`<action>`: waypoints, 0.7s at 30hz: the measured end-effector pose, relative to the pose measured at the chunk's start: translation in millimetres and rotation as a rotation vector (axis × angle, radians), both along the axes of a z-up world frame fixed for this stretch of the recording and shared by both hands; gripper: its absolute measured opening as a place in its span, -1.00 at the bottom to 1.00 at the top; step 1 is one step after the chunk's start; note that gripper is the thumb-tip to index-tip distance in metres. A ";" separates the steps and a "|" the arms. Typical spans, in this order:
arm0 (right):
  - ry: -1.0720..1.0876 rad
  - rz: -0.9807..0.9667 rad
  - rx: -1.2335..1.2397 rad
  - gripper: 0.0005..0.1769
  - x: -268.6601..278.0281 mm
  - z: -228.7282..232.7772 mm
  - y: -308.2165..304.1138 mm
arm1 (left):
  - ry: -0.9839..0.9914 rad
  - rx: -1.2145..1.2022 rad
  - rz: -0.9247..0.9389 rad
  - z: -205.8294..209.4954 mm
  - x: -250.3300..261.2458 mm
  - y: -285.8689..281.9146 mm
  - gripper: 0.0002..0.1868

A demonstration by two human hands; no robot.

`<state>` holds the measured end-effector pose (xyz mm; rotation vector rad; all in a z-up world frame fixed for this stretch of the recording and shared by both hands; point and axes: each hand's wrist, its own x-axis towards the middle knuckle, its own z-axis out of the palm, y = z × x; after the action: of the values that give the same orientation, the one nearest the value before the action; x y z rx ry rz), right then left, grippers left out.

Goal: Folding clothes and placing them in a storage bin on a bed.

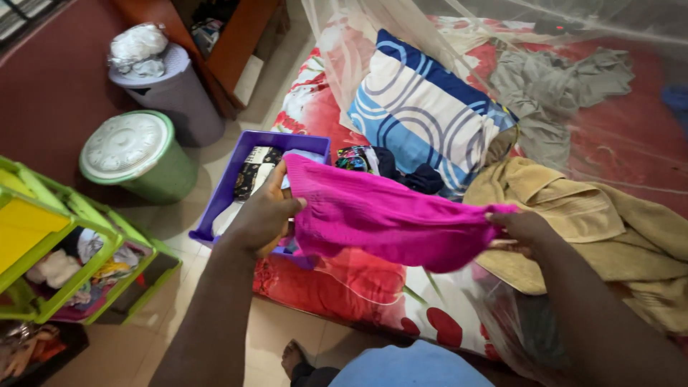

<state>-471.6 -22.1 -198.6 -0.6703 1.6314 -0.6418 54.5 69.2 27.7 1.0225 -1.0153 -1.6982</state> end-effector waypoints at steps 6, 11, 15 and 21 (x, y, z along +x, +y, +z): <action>0.045 0.485 -0.330 -0.53 126.3 114.0 13.6 | 0.265 -0.119 -0.027 -19.4 -22.5 3.4 0.09; -0.061 0.818 -0.614 -0.43 261.6 211.2 88.9 | 0.363 -0.053 -0.055 -6.8 -55.6 14.2 0.18; -0.436 0.349 -0.667 -0.53 289.2 181.6 78.8 | 0.462 -0.066 -0.131 -5.8 -61.0 20.8 0.25; -0.235 0.251 -0.561 -0.67 275.4 203.2 63.4 | -0.586 -0.660 -0.048 -81.3 -59.0 38.0 0.30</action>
<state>-196.2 41.2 4.6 -1.1382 1.1239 -0.9631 -4.5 107.2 -53.6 1.0525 -1.8296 -0.9649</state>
